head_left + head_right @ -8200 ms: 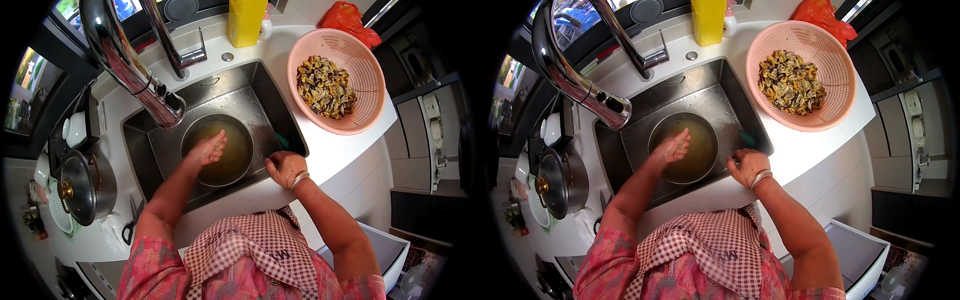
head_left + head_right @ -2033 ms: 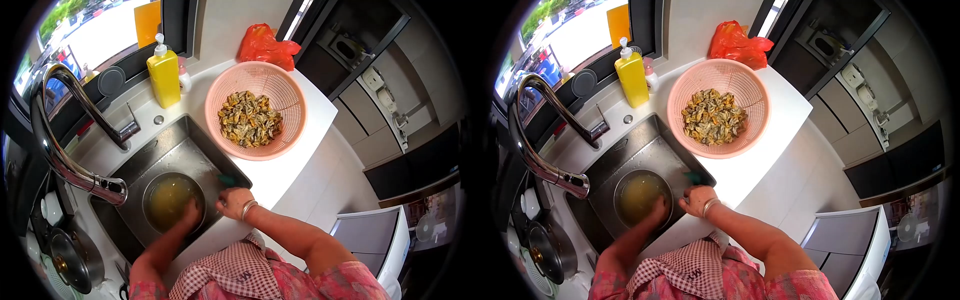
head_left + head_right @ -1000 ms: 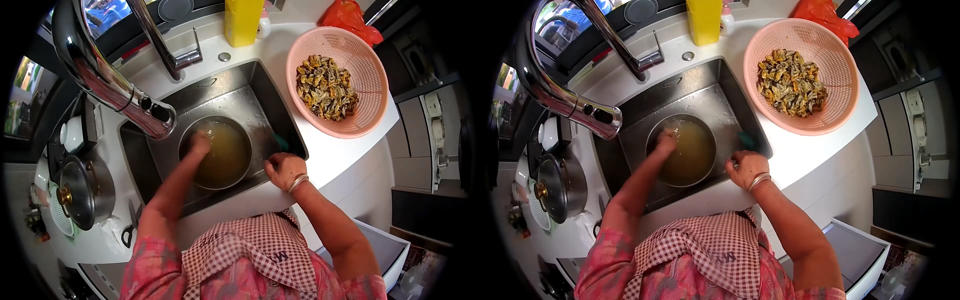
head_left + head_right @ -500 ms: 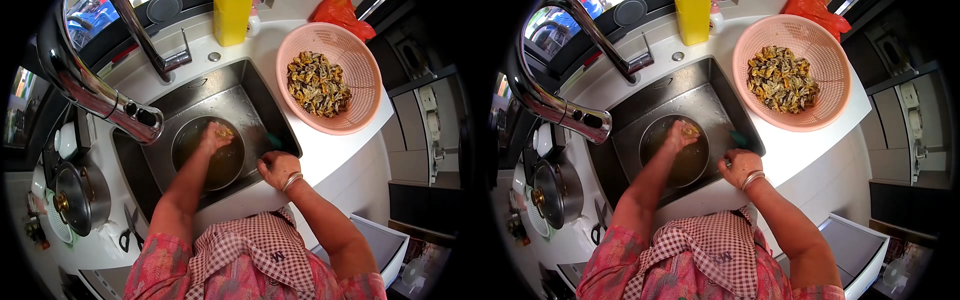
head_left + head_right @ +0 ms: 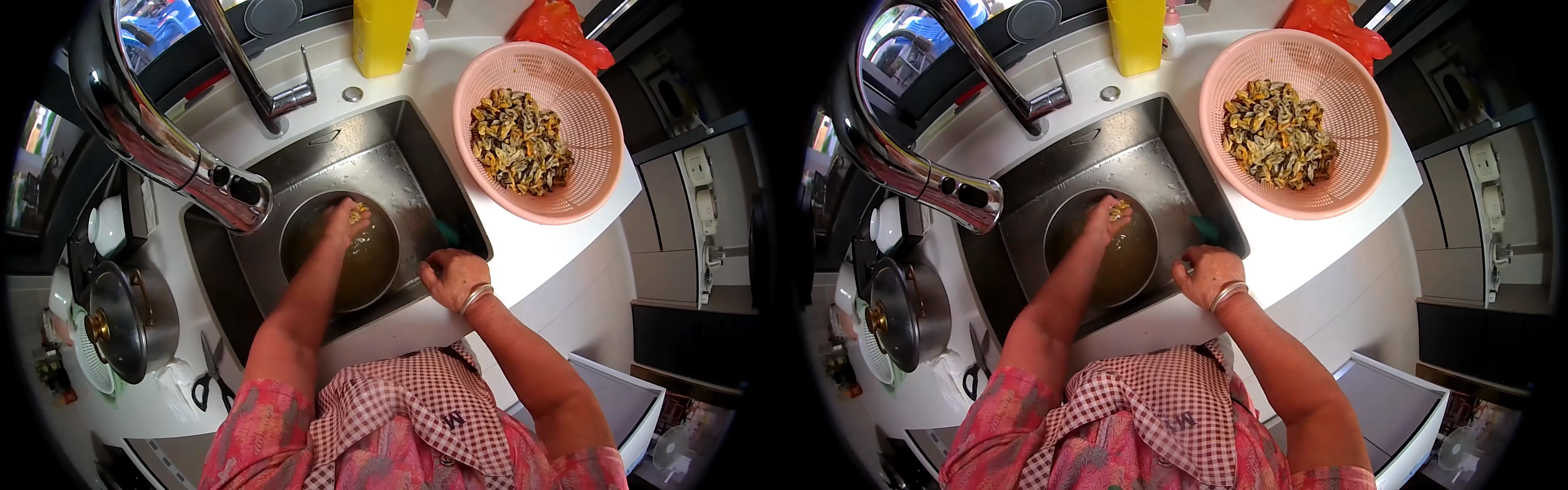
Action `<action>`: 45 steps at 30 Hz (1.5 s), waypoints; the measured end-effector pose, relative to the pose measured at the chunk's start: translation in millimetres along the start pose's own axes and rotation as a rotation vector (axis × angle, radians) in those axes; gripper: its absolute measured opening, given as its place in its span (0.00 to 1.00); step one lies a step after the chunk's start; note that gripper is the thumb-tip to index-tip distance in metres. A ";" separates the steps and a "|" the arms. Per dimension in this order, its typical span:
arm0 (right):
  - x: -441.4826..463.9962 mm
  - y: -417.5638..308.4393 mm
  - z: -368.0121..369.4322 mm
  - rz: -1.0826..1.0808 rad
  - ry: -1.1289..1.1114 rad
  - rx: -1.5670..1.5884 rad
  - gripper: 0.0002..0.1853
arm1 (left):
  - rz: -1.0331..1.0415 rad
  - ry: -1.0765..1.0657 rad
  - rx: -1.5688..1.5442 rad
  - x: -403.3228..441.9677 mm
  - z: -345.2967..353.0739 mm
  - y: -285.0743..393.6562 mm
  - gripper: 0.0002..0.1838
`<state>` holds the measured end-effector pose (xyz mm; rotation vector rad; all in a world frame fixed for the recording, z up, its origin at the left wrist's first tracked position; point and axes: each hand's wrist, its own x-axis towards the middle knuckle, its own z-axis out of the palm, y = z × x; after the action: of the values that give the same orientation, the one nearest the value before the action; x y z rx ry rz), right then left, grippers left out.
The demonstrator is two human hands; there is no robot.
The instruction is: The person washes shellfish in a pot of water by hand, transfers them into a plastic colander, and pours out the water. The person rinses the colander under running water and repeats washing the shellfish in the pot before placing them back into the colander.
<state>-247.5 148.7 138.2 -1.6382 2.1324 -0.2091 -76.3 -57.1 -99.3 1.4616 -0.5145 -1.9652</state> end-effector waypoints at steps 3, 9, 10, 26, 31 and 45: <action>0.3 2.6 3.4 -0.015 0.019 -0.007 0.19 | -0.041 -0.141 -0.222 3.5 -7.8 -0.4 0.16; 0.0 0.3 -0.2 0.004 -0.007 0.006 0.20 | -0.086 0.112 -0.349 1.7 -2.2 -6.7 0.08; 0.1 -0.4 -1.1 0.013 -0.023 -0.001 0.20 | -0.097 0.079 -0.324 4.6 -2.7 -7.1 0.09; 0.2 1.1 -1.4 0.018 -0.044 -0.005 0.20 | -0.362 -0.430 -0.161 -65.2 -45.9 31.3 0.10; 1.0 4.9 0.6 0.029 -0.074 -0.029 0.22 | -0.198 -0.476 0.172 -113.1 -29.0 47.5 0.13; -5.5 6.9 -5.8 -0.015 -0.045 0.017 0.23 | 0.141 -0.316 0.731 -175.9 42.5 95.4 0.22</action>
<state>-255.0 155.1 142.2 -1.6351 2.0804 -0.1928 -59.5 -8.3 98.6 1.4475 -1.5575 -1.9944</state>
